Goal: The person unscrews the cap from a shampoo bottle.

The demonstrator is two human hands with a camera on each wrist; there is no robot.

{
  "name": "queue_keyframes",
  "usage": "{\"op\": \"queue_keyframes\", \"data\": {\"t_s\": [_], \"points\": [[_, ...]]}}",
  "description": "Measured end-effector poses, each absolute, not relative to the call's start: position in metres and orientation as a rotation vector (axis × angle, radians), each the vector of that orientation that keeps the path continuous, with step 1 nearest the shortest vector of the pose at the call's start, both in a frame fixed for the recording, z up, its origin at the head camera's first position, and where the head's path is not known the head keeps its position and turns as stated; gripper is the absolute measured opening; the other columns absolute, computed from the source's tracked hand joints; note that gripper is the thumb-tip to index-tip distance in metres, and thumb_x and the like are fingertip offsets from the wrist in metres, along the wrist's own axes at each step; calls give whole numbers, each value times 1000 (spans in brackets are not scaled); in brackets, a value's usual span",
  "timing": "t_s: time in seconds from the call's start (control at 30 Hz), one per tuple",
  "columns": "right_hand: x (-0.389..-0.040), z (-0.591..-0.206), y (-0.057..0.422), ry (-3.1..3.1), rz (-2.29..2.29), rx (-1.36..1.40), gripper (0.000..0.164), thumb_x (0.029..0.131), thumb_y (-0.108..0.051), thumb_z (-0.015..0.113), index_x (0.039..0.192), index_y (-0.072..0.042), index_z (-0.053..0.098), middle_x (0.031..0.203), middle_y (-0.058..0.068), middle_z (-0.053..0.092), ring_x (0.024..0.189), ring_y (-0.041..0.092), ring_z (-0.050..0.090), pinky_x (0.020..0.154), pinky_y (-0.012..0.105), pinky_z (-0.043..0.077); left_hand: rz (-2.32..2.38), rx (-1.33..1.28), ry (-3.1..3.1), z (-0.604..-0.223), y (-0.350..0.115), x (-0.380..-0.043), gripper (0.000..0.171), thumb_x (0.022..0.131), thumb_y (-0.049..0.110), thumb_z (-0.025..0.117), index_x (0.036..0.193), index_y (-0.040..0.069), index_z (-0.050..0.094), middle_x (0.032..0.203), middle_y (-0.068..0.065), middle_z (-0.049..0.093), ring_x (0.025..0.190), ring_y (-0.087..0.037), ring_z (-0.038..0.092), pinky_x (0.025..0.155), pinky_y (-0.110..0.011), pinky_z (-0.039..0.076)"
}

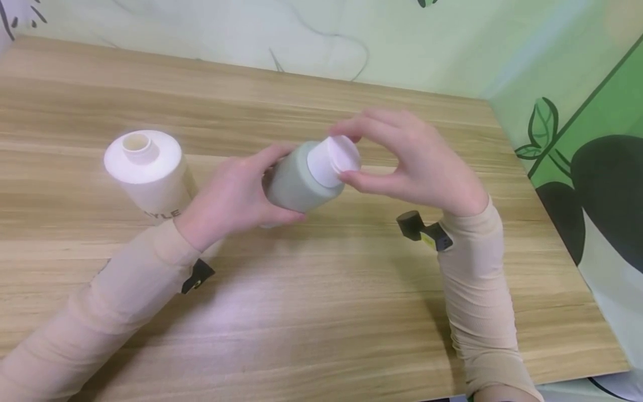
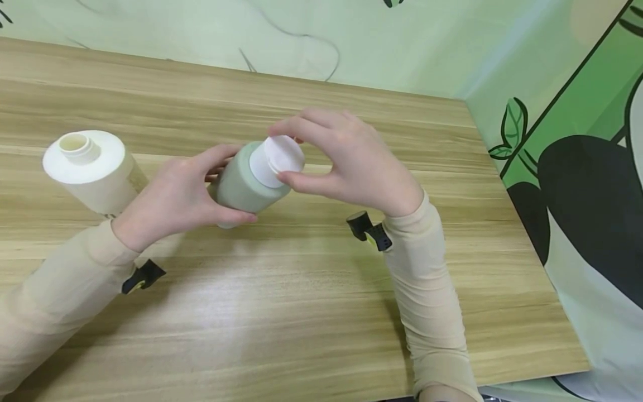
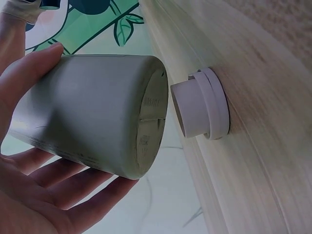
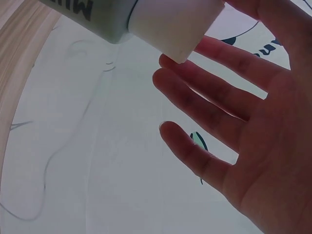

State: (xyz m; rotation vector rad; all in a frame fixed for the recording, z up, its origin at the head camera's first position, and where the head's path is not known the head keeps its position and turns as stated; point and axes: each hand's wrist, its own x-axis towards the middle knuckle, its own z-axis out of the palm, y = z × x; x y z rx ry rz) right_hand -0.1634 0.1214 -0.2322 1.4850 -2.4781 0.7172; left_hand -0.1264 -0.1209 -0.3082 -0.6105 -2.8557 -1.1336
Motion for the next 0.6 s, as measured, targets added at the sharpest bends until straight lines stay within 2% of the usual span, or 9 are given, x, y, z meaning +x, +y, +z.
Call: {"op": "queue_keyframes", "data": {"t_s": [0.33, 0.6], "points": [[-163, -230, 122, -2544, 732, 1393, 46, 82, -20, 77, 121, -1, 63, 110, 8, 69, 102, 18, 61, 95, 32, 47, -1153, -585, -2873, -307, -122, -126, 87, 62, 32, 89, 138, 18, 48, 115, -12, 69, 102, -27, 66, 89, -46, 53], [-161, -231, 122, -2587, 753, 1321, 41, 80, -22, 79, 116, -5, 66, 103, 4, 70, 96, 14, 60, 89, 30, 47, -1168, -579, -2865, -306, -122, -126, 86, 63, 32, 89, 138, 19, 49, 112, -11, 69, 99, -26, 66, 88, -44, 53]]}}
